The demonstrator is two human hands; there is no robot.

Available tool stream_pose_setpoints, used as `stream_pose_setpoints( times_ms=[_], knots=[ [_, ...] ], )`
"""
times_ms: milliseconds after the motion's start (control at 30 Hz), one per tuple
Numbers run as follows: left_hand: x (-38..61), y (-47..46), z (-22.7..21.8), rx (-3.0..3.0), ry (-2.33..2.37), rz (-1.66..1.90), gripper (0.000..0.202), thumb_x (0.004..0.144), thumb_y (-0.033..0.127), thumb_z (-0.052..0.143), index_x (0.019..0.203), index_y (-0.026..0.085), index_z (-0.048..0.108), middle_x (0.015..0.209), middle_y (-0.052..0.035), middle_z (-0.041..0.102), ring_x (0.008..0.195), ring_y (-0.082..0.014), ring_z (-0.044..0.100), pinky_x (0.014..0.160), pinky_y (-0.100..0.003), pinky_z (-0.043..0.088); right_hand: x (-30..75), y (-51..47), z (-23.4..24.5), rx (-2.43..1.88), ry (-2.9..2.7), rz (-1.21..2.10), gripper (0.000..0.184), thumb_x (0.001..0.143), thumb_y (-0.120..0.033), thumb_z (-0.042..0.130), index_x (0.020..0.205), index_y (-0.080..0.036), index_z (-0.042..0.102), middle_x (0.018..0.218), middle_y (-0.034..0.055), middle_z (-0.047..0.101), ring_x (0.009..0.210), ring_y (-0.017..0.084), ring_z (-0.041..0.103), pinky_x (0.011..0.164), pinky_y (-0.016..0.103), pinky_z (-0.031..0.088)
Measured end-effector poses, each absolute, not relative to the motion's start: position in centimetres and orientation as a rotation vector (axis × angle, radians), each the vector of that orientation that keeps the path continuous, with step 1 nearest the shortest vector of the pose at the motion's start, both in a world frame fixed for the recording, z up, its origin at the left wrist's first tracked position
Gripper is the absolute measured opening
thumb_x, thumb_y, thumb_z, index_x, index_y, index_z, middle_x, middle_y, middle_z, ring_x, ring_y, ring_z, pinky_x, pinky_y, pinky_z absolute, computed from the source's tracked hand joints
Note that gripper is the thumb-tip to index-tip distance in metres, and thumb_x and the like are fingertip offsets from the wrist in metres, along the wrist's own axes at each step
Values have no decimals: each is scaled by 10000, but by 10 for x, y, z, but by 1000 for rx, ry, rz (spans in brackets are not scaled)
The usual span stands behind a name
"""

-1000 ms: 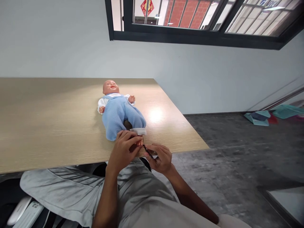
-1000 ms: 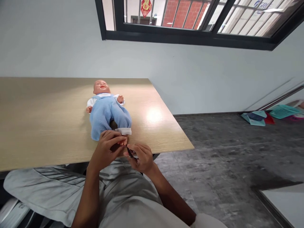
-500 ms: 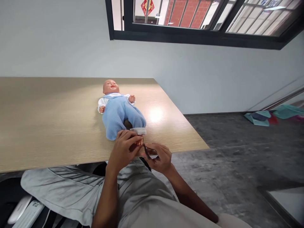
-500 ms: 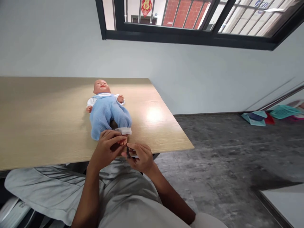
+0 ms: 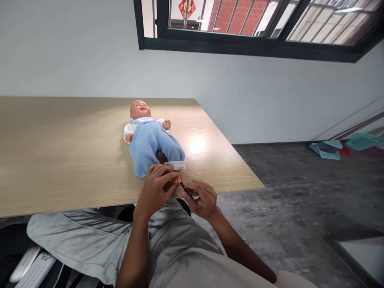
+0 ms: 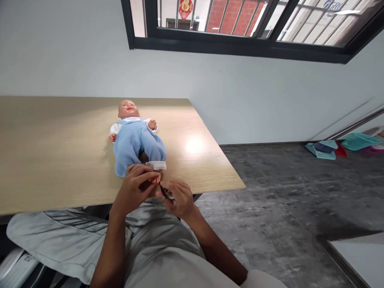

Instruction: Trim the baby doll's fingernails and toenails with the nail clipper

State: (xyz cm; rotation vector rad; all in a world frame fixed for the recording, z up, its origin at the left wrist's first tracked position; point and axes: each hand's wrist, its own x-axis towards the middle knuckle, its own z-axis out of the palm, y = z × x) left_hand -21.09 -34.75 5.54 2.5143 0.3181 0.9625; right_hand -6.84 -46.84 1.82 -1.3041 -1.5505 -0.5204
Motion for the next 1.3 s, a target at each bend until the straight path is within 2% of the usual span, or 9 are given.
stream_pose_setpoints(
  times_ms=[200, 500, 867, 1300],
  knots=[
    [-212, -348, 56, 2517, 328, 950, 211, 878, 123, 690, 1061, 227, 676, 1008, -10, 638, 1008, -194, 533, 951, -367, 344, -69, -469, 17, -1290, -1521, -558, 157, 998, -309, 566, 1005, -160, 616, 713, 43, 682, 596, 152, 661, 558, 255, 522],
    [-211, -348, 56, 2515, 323, 975, 152, 909, 165, 661, 1052, 215, 677, 1008, -26, 646, 1002, -203, 548, 943, -379, 355, -70, -467, 20, -1305, -1539, -501, 181, 937, -283, 659, 1069, -169, 614, 752, 32, 707, 584, 136, 667, 581, 255, 541],
    [-211, -349, 55, 2524, 337, 964, 184, 886, 142, 681, 1053, 220, 681, 1007, -18, 646, 1007, -200, 550, 954, -381, 357, -70, -468, 16, -1312, -1541, -542, 203, 928, -303, 674, 1062, -161, 620, 763, 37, 714, 618, 154, 688, 596, 260, 542],
    [-211, -349, 56, 2517, 332, 959, 145, 913, 170, 659, 1048, 219, 677, 1001, -21, 644, 998, -196, 538, 949, -380, 357, -68, -469, 18, -1311, -1586, -525, 146, 977, -296, 587, 1017, -165, 637, 689, 27, 664, 581, 150, 641, 581, 267, 522]
  ],
)
